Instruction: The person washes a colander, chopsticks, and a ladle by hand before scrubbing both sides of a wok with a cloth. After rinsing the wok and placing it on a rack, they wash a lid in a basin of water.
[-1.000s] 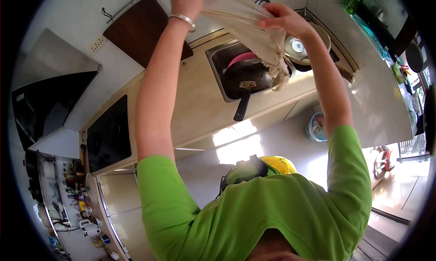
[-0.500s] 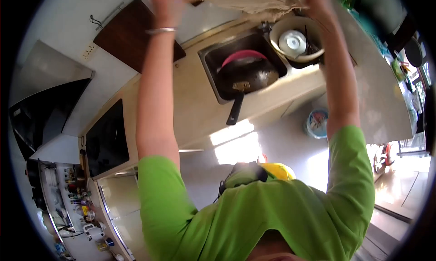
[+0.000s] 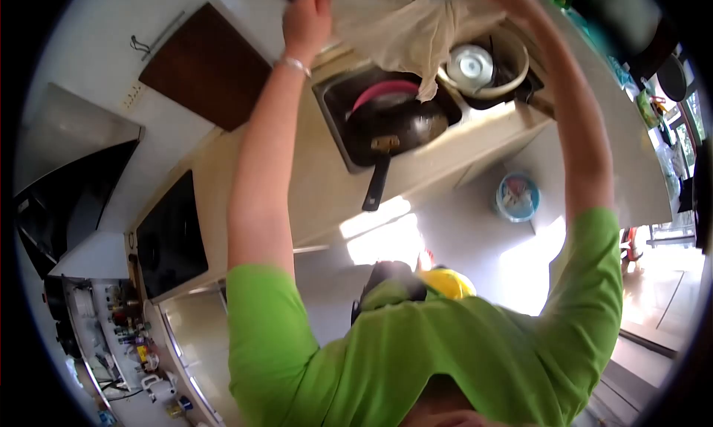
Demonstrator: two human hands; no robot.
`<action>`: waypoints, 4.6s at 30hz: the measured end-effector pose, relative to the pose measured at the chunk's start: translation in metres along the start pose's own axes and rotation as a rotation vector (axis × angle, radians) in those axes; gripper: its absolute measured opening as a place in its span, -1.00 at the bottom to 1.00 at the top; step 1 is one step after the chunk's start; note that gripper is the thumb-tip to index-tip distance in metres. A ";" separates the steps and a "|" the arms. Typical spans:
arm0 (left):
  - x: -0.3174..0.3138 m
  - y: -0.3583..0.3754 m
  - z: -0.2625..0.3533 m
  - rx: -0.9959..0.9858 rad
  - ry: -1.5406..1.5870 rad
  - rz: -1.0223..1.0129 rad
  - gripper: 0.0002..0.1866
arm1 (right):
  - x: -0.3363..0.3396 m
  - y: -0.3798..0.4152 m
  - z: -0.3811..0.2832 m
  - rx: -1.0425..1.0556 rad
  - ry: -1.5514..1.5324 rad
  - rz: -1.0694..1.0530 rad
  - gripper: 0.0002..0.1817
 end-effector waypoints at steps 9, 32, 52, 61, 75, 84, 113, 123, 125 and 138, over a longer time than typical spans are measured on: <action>0.072 0.006 -0.035 0.009 0.145 0.006 -0.89 | -0.015 0.028 -0.166 -0.007 0.151 -0.152 -0.83; 0.297 0.129 -0.319 0.562 0.327 -0.190 -0.88 | -0.339 -0.062 -0.220 -0.153 -0.301 -0.274 -0.84; 0.353 0.449 -0.189 0.352 -0.239 -0.691 -0.92 | -0.482 0.224 -0.194 0.111 0.191 -0.492 -0.85; 0.370 0.500 -0.146 0.249 -0.409 -0.861 -0.75 | -0.453 0.305 -0.213 0.113 0.158 -0.451 -0.64; 0.180 0.343 -0.049 1.439 0.916 -0.763 -0.64 | -0.248 0.323 -0.017 -1.253 -0.555 0.363 -0.68; -0.046 0.302 0.047 1.819 0.839 -1.063 -0.72 | -0.212 0.210 0.122 -0.825 0.157 0.192 -0.64; 0.074 0.202 0.054 1.631 0.412 -0.912 -0.86 | -0.254 0.174 0.080 -0.864 -0.793 -0.084 -0.70; 0.098 0.222 0.056 1.916 1.160 -0.577 -0.86 | -0.333 0.175 0.025 -1.183 -0.895 -0.318 -0.35; 0.105 0.231 0.061 1.927 1.260 -0.515 -0.84 | -0.348 0.172 0.019 -1.232 -1.176 -0.252 -0.47; 0.078 0.259 0.045 1.827 1.218 -0.243 -0.64 | -0.279 0.145 0.028 -0.810 -0.956 -0.146 -0.77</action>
Point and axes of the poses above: each hand's wrist, its own y-axis away from the middle knuckle, its own x-axis out of the back of the hand, z = x × y, the point moved 4 cm from there along -y, towards the middle knuckle, and after that the axes turned 4 degrees about -x, right-handed, at the moved point
